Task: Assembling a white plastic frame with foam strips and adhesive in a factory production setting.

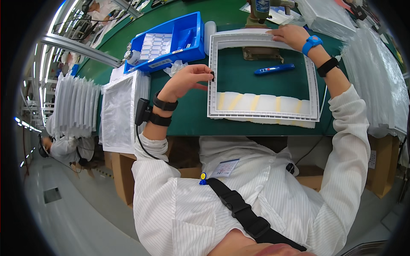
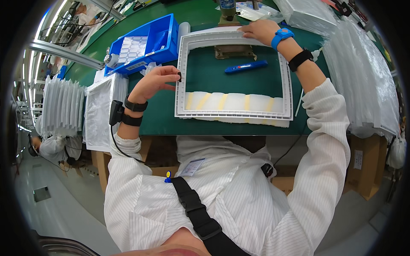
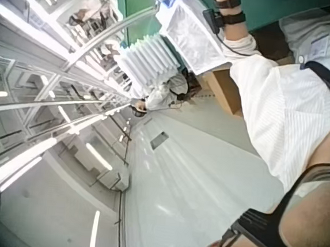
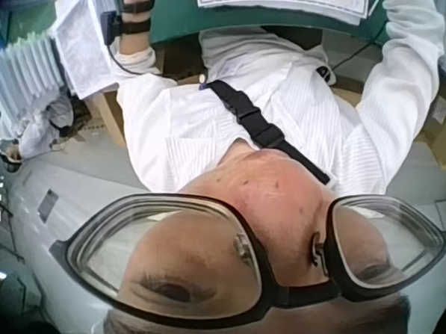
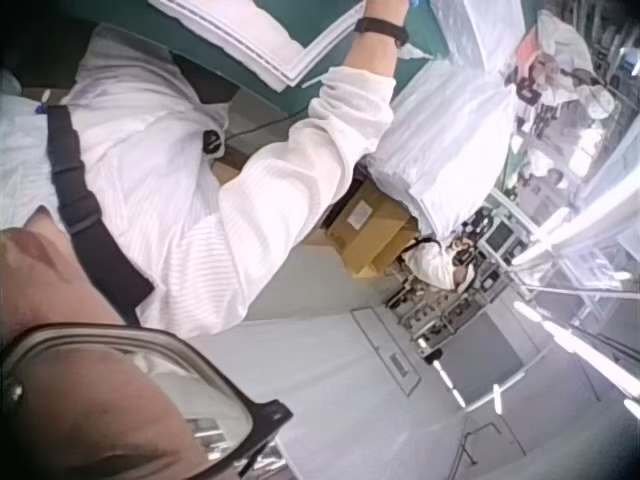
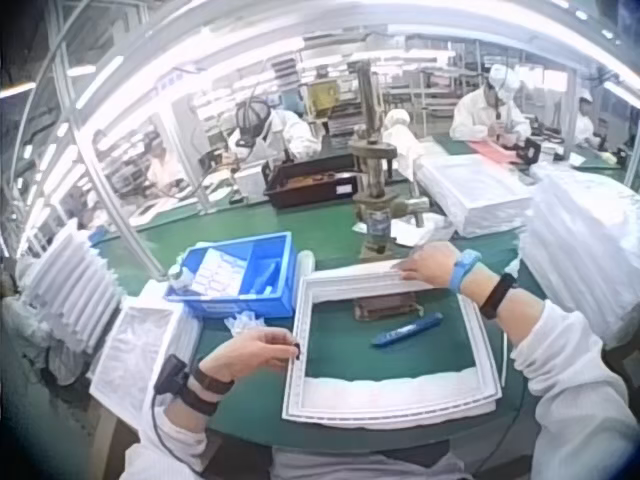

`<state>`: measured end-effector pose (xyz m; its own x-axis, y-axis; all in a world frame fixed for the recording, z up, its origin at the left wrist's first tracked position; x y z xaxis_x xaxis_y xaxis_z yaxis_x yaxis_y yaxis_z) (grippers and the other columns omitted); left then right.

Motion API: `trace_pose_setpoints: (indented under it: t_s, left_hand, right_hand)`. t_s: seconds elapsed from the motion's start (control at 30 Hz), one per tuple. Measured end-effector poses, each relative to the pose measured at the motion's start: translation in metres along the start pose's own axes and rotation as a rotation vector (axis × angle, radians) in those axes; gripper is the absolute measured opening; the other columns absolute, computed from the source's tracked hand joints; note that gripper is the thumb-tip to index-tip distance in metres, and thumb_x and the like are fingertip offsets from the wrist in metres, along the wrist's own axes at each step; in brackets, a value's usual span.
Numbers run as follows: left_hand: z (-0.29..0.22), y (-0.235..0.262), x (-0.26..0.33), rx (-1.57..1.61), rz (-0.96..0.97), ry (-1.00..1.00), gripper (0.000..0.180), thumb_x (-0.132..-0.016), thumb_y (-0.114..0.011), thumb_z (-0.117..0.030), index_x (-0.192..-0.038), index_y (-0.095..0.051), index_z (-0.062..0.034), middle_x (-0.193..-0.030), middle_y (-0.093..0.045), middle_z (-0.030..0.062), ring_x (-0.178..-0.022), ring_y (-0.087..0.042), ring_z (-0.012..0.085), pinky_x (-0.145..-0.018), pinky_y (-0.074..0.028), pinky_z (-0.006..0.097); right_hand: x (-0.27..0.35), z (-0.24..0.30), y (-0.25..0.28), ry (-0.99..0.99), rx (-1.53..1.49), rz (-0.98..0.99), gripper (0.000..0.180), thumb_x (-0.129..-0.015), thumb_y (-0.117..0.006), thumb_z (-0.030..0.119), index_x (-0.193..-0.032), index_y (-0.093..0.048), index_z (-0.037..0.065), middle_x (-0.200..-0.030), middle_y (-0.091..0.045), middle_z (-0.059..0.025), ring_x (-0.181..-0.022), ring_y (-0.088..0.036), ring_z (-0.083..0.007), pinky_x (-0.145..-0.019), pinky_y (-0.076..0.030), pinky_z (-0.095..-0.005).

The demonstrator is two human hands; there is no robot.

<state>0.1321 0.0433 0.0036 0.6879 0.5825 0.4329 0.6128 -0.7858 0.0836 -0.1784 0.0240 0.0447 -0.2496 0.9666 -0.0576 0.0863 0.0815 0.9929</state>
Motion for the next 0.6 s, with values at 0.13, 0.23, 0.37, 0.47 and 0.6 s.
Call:
trace_pose_setpoints:
  t_s: [0.13,0.23,0.37,0.47,0.6]
  left_hand:
    - [-0.003,-0.003,0.000,0.006,0.002,0.002,0.017,-0.090,-0.066,-0.019,-0.102,-0.064,-0.0075,-0.100,-0.064,-0.0009,-0.096,-0.060,0.0099,-0.086,-0.052,0.031]
    - [-0.033,-0.001,0.004,-0.340,-0.135,-0.080,0.016,-0.089,-0.066,-0.016,-0.100,-0.065,-0.0041,-0.094,-0.066,0.0024,-0.088,-0.062,0.0098,-0.082,-0.051,0.028]
    - [-0.094,0.004,-0.003,-0.756,-0.426,-0.474,0.019,-0.087,-0.068,-0.014,-0.100,-0.066,0.0001,-0.087,-0.070,0.0072,-0.081,-0.066,0.0106,-0.077,-0.051,0.026]
    - [-0.123,-0.023,-0.050,-0.535,-0.272,-0.600,0.020,-0.086,-0.069,-0.014,-0.098,-0.066,0.0020,-0.089,-0.071,0.0077,-0.085,-0.068,0.0124,-0.078,-0.052,0.026]
    - [-0.138,-0.025,-0.125,-0.533,-0.320,-0.756,0.024,-0.081,-0.071,-0.016,-0.099,-0.069,0.0003,-0.088,-0.072,0.0110,-0.082,-0.070,0.0174,-0.076,-0.054,0.029]
  right_hand:
    - [-0.002,0.002,-0.007,0.043,0.097,-0.021,0.038,-0.099,-0.047,0.040,-0.133,-0.057,0.028,-0.100,-0.066,-0.0104,-0.096,-0.063,-0.0308,-0.083,-0.051,-0.0427]
    - [-0.005,-0.003,-0.012,0.088,0.089,-0.123,0.039,-0.097,-0.051,0.038,-0.134,-0.057,0.028,-0.105,-0.066,-0.0111,-0.097,-0.063,-0.0327,-0.086,-0.051,-0.0425]
    - [0.017,-0.044,0.019,0.069,-0.085,-0.203,0.042,-0.087,-0.061,0.027,-0.128,-0.062,0.017,-0.108,-0.067,-0.0126,-0.100,-0.064,-0.0337,-0.092,-0.050,-0.0417]
    - [0.023,-0.104,0.030,-0.063,-0.183,0.010,0.038,-0.087,-0.063,0.028,-0.121,-0.066,0.012,-0.097,-0.069,-0.0125,-0.089,-0.067,-0.0310,-0.085,-0.053,-0.0372]
    - [0.039,-0.141,0.080,-0.362,-0.688,-0.082,0.031,-0.094,-0.059,0.026,-0.113,-0.066,0.003,-0.092,-0.067,-0.0096,-0.081,-0.064,-0.0179,-0.076,-0.052,-0.0289]
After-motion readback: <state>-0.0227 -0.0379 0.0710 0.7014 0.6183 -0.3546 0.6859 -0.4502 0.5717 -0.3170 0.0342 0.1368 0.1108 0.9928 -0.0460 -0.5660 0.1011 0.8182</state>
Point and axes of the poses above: each hand's wrist, its own x-axis away from the middle knuckle, its own y-axis out of the back of the hand, z = x × y, the point moved 9 cm from there along -x, towards the middle knuckle
